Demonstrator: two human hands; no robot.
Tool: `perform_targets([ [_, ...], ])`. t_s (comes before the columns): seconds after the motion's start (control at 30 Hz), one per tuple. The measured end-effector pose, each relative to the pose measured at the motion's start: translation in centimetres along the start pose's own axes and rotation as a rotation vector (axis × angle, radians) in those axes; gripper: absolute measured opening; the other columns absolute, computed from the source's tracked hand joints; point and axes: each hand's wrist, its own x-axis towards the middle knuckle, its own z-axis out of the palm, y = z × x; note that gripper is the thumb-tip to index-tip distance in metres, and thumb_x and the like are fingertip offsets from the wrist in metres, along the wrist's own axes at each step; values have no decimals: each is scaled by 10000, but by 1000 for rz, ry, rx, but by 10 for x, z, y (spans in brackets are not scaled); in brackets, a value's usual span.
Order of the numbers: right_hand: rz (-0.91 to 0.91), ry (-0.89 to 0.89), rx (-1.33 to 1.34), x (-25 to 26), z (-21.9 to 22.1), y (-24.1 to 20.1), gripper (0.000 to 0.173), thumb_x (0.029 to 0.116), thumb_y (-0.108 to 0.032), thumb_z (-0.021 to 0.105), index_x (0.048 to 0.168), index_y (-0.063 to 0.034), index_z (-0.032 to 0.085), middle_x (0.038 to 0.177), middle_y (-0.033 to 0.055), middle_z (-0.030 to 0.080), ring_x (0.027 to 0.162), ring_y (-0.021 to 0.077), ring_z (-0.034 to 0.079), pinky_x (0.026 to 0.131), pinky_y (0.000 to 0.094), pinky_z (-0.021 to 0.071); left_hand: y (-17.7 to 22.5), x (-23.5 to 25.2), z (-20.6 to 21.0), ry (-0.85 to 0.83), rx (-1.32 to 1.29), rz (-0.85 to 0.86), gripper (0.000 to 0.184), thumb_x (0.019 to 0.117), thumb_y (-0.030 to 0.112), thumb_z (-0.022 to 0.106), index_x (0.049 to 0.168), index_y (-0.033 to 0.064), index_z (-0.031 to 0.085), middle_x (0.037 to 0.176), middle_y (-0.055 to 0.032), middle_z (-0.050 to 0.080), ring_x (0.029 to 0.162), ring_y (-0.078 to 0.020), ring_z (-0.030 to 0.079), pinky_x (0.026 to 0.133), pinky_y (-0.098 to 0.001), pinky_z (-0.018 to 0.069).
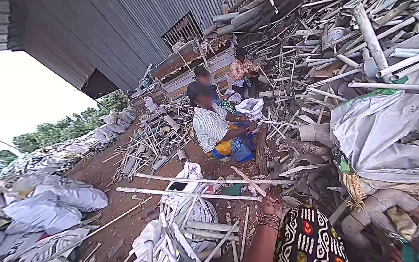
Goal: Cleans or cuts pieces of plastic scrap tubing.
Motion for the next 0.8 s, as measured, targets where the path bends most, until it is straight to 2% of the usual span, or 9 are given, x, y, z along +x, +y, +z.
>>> perform_targets([
  [0.1, -9, -35, -98, -21, -2, -19, 565, 1108, -470, 81, 934, -218, 555, 613, -91, 609, 487, 15, 570, 455, 176, 483, -5, -43, 30, -236, 149, -176, 280, 1132, 235, 373, 934, 84, 500, 650, -5, 515, 502, -83, 525, 476, -205, 475],
  [0.17, -26, -60, -136, -27, 2, -33, 572, 1118, -443, 112, 974, -214, 617, 623, -78, 627, 488, 25, 570, 457, 179, 478, -14, -67, 44, -431, 265, -291, 238, 1132, 212, 371, 985, 83, 505, 654, -3, 537, 498, -74, 551, 464, -192, 491],
  [0.3, -158, -65, -129, -42, 39, -58, 485, 1131, -379, 138, 969, -220, 566, 612, -91, 593, 470, 18, 539, 446, 175, 465, -42, -104, 57, -715, 621, -382, 110, 1115, 131, 418, 1169, 58, 480, 682, 3, 518, 509, -61, 530, 474, -181, 473],
  [0.5, -416, -151, -168, -57, 47, -60, 431, 1093, -299, 187, 902, -231, 567, 592, -118, 578, 475, -4, 531, 467, 164, 476, -86, -107, 31, -914, 1059, -328, 167, 1077, 65, 487, 1237, 19, 479, 781, 9, 492, 560, -48, 470, 528, -188, 433],
  [0.57, -440, -1, -165, -50, 31, -34, 349, 1108, -251, 256, 923, -199, 548, 581, -102, 584, 462, 13, 538, 458, 183, 484, -104, -81, 13, -912, 1198, -280, 233, 1078, 83, 501, 1295, 0, 486, 820, -5, 487, 591, -63, 455, 553, -219, 428],
  [0.6, -461, 137, -234, -43, 19, -16, 209, 1108, -207, 335, 1024, -158, 520, 609, -91, 574, 477, 14, 549, 464, 187, 501, -110, -70, 6, -900, 1263, -262, 257, 1082, 95, 496, 1319, -6, 481, 824, -11, 480, 597, -72, 443, 556, -236, 421],
  [0.63, -474, 291, -375, -37, 6, 1, 136, 1085, -172, 442, 1174, -80, 487, 700, -50, 562, 542, 22, 560, 522, 206, 520, -111, -64, 2, -897, 1308, -256, 285, 1092, 110, 491, 1349, -10, 466, 842, -23, 475, 611, -85, 430, 569, -254, 413],
  [0.67, -443, 389, -532, -34, -7, 16, 384, 1072, -181, 518, 1377, 36, 433, 885, 52, 551, 693, 75, 556, 665, 276, 513, -110, -62, -1, -900, 1322, -258, 292, 1096, 117, 487, 1361, 0, 453, 849, -22, 475, 608, -80, 430, 563, -248, 411],
  [0.8, -352, 473, -844, -20, -20, 25, 531, 1096, -315, 496, 1398, 119, 453, 1151, 268, 589, 963, 270, 587, 878, 482, 485, -89, -61, -10, -868, 1272, -291, 253, 1089, 97, 483, 1328, 15, 478, 853, -18, 489, 621, -84, 452, 574, -242, 418],
])
